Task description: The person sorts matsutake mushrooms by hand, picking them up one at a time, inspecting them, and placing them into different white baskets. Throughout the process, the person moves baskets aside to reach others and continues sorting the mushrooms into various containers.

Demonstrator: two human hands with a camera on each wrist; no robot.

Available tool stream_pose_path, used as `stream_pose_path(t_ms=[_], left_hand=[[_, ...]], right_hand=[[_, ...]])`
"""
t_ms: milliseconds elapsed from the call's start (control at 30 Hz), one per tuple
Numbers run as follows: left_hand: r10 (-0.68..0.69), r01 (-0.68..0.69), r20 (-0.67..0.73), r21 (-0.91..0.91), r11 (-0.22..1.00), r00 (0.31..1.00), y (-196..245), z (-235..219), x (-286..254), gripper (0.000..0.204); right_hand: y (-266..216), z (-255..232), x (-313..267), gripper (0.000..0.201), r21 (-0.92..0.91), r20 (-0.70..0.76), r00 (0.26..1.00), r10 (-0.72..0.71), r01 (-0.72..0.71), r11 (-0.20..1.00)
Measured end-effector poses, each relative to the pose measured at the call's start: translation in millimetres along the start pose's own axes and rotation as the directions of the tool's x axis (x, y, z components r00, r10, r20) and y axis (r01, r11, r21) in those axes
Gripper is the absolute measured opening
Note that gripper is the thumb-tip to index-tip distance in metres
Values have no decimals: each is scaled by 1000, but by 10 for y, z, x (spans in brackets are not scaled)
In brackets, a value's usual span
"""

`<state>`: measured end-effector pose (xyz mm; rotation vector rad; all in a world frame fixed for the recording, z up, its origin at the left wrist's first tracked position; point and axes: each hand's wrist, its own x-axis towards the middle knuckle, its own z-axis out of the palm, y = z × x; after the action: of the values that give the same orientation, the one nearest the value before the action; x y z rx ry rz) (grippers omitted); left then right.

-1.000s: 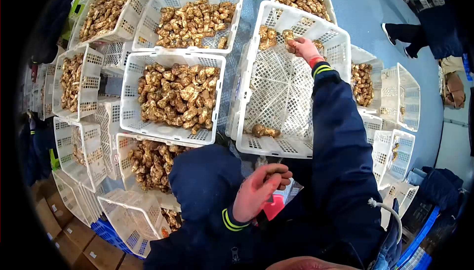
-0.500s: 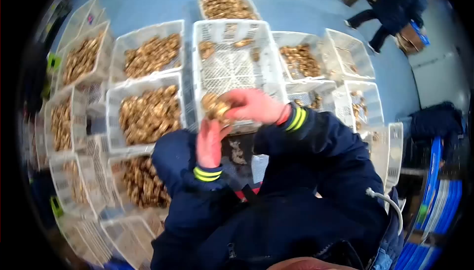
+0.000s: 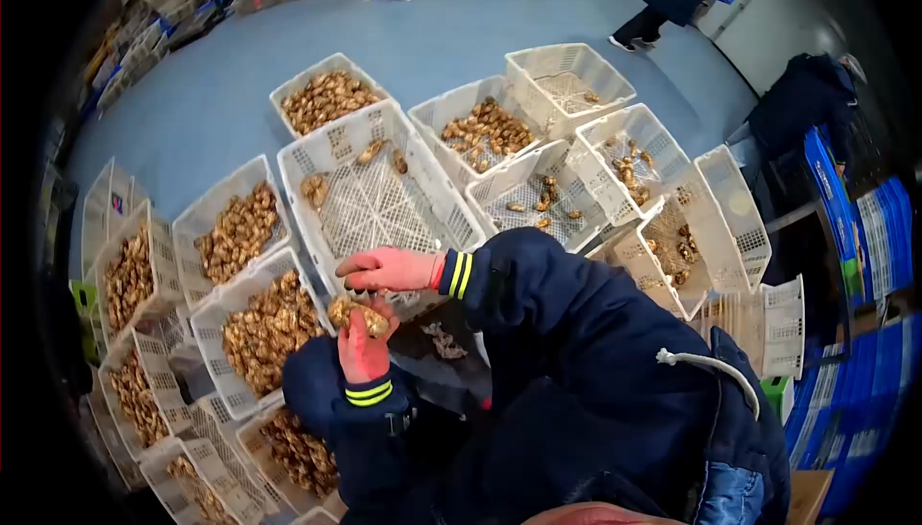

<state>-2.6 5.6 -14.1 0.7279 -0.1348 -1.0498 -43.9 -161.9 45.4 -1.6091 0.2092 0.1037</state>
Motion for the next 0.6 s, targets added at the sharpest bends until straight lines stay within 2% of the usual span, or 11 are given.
stream_pose_path(t_ms=[33, 67, 100, 167, 200, 233, 267, 300, 333, 400, 600], left_hand=[[11, -9, 76, -28, 1000, 997, 19, 19, -2, 35], [-22, 26, 42, -85, 996, 999, 16, 32, -4, 35], [-9, 34, 194, -123, 992, 981, -33, -111, 50, 39], [-35, 56, 158, -129, 990, 987, 7, -9, -15, 43], [-26, 53, 170, -156, 986, 985, -1, -12, -32, 43], [-35, 69, 130, -267, 961, 991, -52, -6, 7, 43], [7, 28, 159, -216, 976, 987, -131, -88, 59, 42], [-8, 48, 151, -266, 963, 988, -127, -63, 92, 40], [-28, 76, 152, -318, 945, 988, -111, 0, 61, 37], [30, -30, -2, -85, 996, 1000, -54, 93, -18, 33], [-55, 54, -167, -15, 998, 984, 40, 50, 11, 28]], right_hand=[[65, 22, 79, 41, -108, 8, 995, -103, 103, 989], [157, 12, 123, 39, -70, 54, 998, -31, 35, 997], [-69, 66, 36, 37, 112, 120, 986, 116, -130, 985], [128, 81, 119, 36, 114, 198, 980, 29, -53, 992], [0, 116, 82, 36, 203, 245, 942, 228, -280, 938], [106, 140, 137, 35, 246, 200, 977, 71, -120, 962], [4, 143, 91, 36, 292, 203, 963, 180, -235, 927], [-32, 145, 115, 36, 151, 112, 985, 132, -148, 977], [-138, 165, 69, 37, 199, 62, 981, 182, -191, 961], [45, 175, 162, 33, 61, -85, 996, 17, -11, 998], [81, 99, 146, 36, 51, -75, 997, 3, 1, 999]])
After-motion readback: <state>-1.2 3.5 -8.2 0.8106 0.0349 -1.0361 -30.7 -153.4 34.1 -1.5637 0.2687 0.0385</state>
